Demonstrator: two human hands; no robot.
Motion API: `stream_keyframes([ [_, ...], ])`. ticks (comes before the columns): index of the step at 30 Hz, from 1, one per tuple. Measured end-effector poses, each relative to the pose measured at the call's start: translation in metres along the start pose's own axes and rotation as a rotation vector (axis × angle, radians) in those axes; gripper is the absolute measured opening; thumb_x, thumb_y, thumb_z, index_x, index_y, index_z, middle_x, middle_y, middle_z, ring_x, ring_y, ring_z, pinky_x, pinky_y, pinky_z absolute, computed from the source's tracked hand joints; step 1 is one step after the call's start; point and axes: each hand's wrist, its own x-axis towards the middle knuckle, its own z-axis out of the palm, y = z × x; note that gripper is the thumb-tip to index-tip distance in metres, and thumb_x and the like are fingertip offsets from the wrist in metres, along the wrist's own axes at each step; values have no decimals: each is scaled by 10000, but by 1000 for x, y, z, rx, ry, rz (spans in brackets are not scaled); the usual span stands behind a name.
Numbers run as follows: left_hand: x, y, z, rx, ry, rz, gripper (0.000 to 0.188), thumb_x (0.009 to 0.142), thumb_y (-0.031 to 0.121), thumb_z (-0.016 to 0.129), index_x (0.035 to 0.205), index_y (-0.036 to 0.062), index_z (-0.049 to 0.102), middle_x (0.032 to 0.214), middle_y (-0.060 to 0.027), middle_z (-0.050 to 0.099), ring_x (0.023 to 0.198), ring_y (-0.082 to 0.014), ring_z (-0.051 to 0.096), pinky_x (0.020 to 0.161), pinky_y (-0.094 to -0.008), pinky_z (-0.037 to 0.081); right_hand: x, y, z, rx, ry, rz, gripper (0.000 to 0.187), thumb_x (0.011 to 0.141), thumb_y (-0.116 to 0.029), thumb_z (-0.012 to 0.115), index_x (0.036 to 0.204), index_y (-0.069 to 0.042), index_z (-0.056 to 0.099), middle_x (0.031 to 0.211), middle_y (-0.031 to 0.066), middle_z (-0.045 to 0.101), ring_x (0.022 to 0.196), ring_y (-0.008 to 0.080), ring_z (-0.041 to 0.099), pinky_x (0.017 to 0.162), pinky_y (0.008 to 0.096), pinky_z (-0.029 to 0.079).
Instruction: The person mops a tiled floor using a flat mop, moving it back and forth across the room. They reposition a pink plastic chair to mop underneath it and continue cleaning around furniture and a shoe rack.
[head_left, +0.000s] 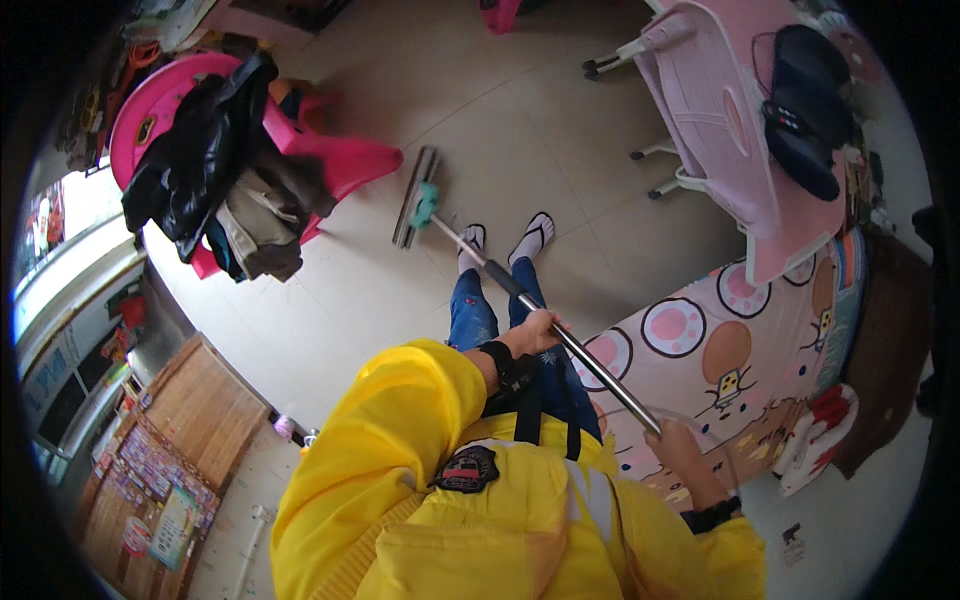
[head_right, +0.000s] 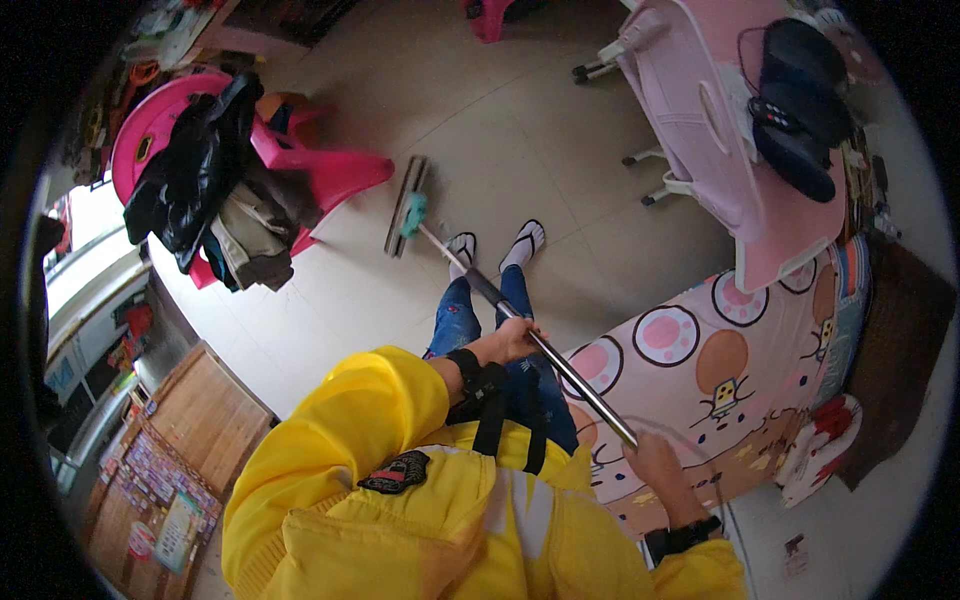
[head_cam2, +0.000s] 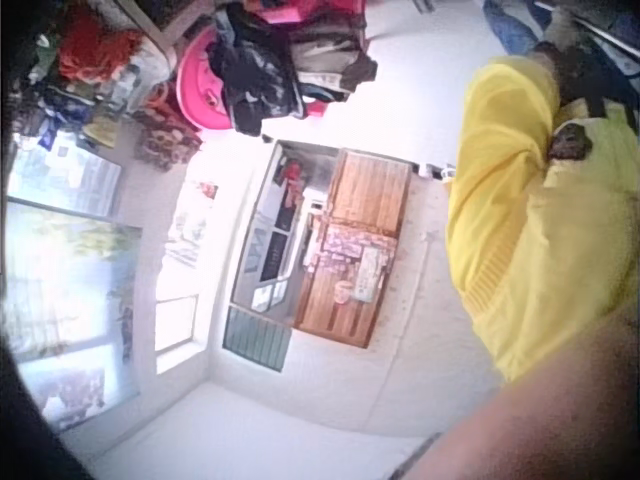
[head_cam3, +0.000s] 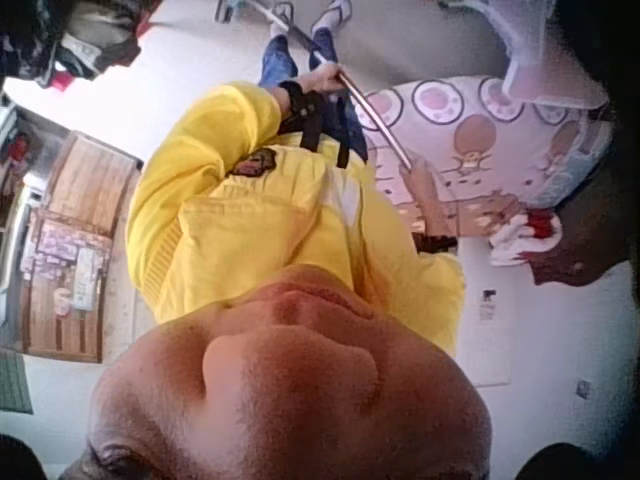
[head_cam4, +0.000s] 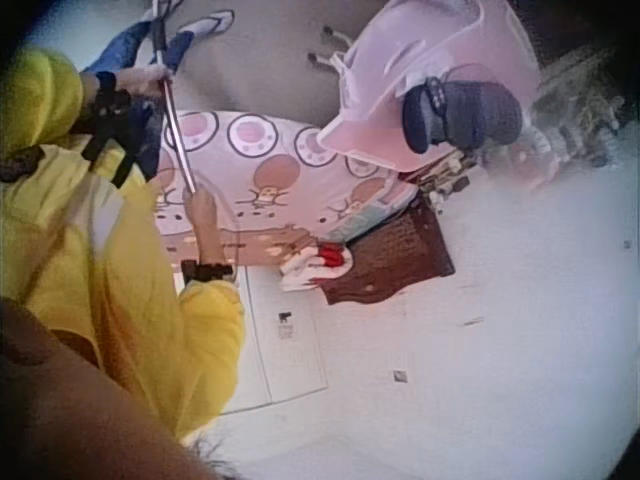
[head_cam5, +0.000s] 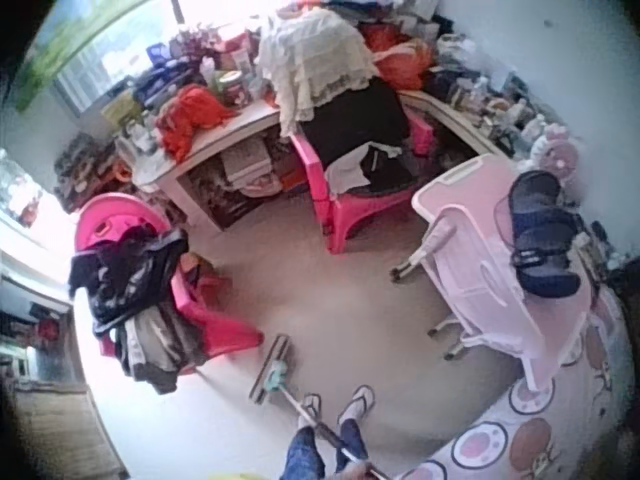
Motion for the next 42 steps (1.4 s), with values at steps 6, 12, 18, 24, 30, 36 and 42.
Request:
stream_keyframes([
  [6,7,50,-43,-68,59,27,192,866,91,246,756,12,382,668,-95,370,611,-211,431,751,-410,411,49,-62,-22,-155,-78,-88,350,750,-328,551,821,15,546,754,205,568,729,342,557,643,381,448],
  [12,12,55,-8,106,-51,-77,168,857,43,252,763,-12,380,700,-108,381,650,-218,440,835,-437,381,43,-49,-53,-93,-92,30,415,755,-402,538,783,12,539,729,198,568,698,337,560,620,384,445],
  [18,-7,2,71,1668,-633,509,127,775,122,502,776,-1,532,696,-109,526,639,-219,513,626,-309,438,-25,26,-52,142,-64,142,450,746,-401,558,724,48,526,666,222,548,650,351,551,563,411,428],
  [24,-2,-54,118,2089,-1073,649,256,709,207,616,850,2,558,715,-129,580,663,-216,550,599,-309,432,-91,63,6,391,-126,330,490,729,-417,582,658,60,495,508,150,488,463,254,507,452,363,393],
  [30,77,-7,88,1571,-972,167,204,817,179,446,897,14,534,813,-124,581,780,-244,539,698,-337,424,-89,60,29,545,-139,292,447,720,-388,601,617,36,507,481,97,476,418,199,468,411,349,366],
  [36,27,236,128,1401,-722,591,218,832,182,410,826,4,536,665,-95,539,659,-218,535,558,-331,433,-85,51,32,537,-202,411,467,698,-413,609,634,45,545,507,141,515,479,248,534,466,379,402],
  [42,-134,372,202,548,-175,670,221,860,206,381,960,29,466,872,-79,541,798,-192,532,739,-299,447,-95,27,18,599,52,227,667,669,-621,499,625,45,494,567,187,498,557,291,501,503,423,364],
])
